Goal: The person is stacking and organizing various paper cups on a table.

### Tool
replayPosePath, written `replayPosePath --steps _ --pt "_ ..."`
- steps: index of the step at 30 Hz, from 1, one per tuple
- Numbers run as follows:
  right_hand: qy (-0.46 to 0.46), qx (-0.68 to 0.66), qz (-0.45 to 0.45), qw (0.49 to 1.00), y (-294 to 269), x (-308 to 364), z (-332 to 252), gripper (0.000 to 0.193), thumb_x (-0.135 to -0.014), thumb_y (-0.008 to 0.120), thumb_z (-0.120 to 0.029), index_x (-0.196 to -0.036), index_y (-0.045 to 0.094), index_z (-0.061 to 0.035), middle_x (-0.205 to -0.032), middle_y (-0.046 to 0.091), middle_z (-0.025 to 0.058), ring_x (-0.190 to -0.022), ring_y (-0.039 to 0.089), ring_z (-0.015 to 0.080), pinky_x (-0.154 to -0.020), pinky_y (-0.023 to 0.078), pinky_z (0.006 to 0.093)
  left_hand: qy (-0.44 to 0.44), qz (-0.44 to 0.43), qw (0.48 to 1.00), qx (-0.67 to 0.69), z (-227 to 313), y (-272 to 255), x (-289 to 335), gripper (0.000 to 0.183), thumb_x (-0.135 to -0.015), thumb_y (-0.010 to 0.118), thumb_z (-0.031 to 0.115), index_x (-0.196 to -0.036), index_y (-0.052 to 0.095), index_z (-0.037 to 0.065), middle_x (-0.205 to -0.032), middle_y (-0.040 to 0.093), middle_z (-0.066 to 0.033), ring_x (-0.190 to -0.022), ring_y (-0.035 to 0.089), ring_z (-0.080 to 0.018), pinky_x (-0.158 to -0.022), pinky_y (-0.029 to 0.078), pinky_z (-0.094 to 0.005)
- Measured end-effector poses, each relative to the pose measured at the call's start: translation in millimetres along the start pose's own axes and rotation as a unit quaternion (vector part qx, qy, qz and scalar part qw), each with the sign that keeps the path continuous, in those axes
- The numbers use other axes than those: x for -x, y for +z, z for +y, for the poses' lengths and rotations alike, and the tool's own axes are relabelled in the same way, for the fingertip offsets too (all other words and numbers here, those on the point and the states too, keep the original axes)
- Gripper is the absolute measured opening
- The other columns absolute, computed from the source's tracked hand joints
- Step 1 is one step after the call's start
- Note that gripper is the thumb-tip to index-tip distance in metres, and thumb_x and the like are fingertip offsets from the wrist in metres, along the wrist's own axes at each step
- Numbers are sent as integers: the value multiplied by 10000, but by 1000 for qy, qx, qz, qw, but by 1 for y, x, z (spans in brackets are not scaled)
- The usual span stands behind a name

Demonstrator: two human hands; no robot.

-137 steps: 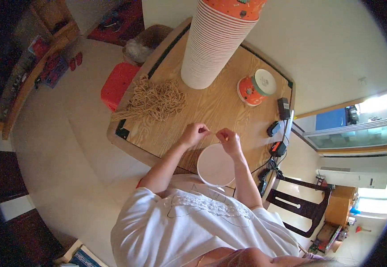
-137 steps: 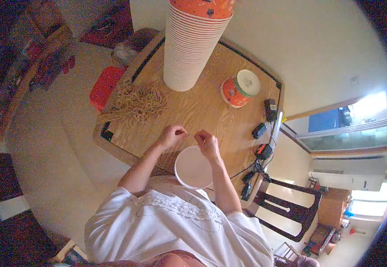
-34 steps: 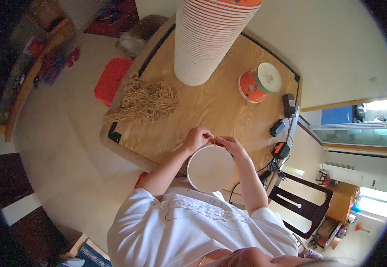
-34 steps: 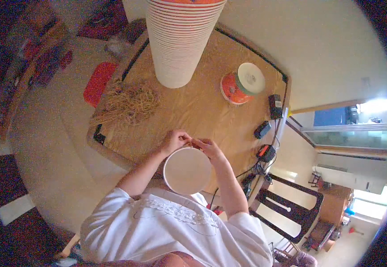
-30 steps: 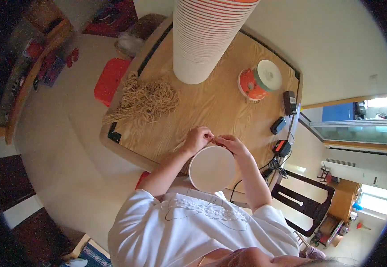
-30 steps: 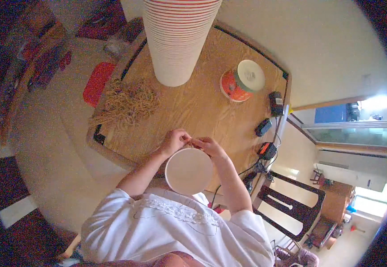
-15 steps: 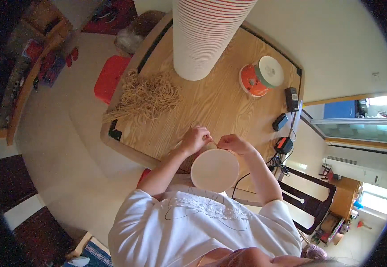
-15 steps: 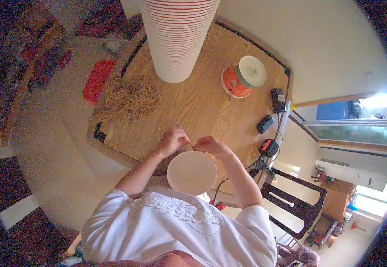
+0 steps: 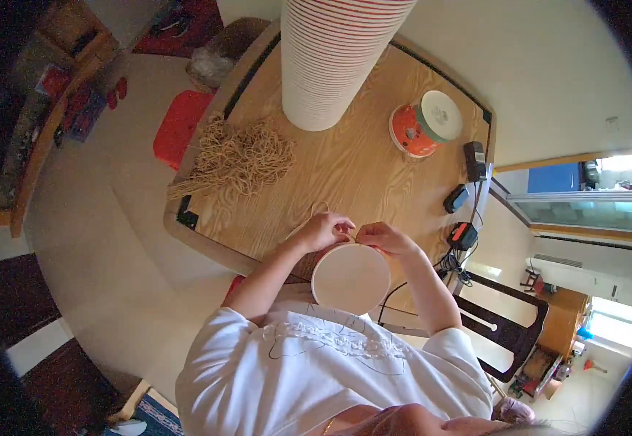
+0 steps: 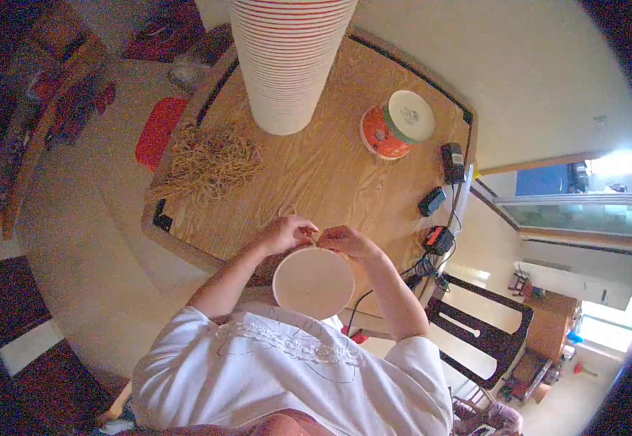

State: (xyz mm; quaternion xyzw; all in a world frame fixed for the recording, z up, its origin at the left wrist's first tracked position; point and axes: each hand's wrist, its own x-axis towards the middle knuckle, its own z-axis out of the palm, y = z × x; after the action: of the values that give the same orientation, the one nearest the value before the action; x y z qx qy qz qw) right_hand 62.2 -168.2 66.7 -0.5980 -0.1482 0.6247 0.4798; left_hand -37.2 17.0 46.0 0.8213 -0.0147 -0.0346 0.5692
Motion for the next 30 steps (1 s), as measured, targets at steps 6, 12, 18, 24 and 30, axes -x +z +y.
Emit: replayPosePath --steps 6,12,18,24,30 --pt "14 -9 -5 1000 -7 -5 15 149 -781 620 -199 -811 633 -54 -741 589 -20 -701 510 80 -629 403 228 14 -61 997 36 -5 3 -6 130 -677 658 65 -804 634 46 -794 618 -95 -781 593 -222 -692 458 -322" --pt "23 18 -32 999 -7 -3 9 157 -788 618 -212 -803 630 -56 -732 588 -25 -698 508 81 -638 403 230 11 -60 997 54 -17 10 -3 120 -664 663 72 -778 635 46 -782 614 -98 -783 590 -229 -692 455 -323" --pt "10 79 -46 996 -14 2 10 174 -797 612 -221 -788 610 -47 -718 563 -27 -702 491 73 -640 391 218 64 -78 995 -20 -5 7 -5 108 -666 663 92 -760 630 49 -756 613 -106 -764 593 -237 -686 456 -341" --pt "-97 92 80 988 4 26 -29 109 -774 630 -132 -821 581 -47 -761 535 -7 -706 502 89 -641 418 228 -38 -60 995 66 -9 3 -3 128 -727 647 142 -786 625 31 -739 629 -100 -734 606 -191 -660 467 -322" --pt "-184 355 158 903 38 48 -44 170 -723 624 -47 -874 545 -47 -772 531 56 -688 552 180 -616 462 297 -45 -10 994 103 9 -3 -6 113 -732 641 134 -788 627 37 -745 641 -82 -694 610 -152 -647 476 -298"
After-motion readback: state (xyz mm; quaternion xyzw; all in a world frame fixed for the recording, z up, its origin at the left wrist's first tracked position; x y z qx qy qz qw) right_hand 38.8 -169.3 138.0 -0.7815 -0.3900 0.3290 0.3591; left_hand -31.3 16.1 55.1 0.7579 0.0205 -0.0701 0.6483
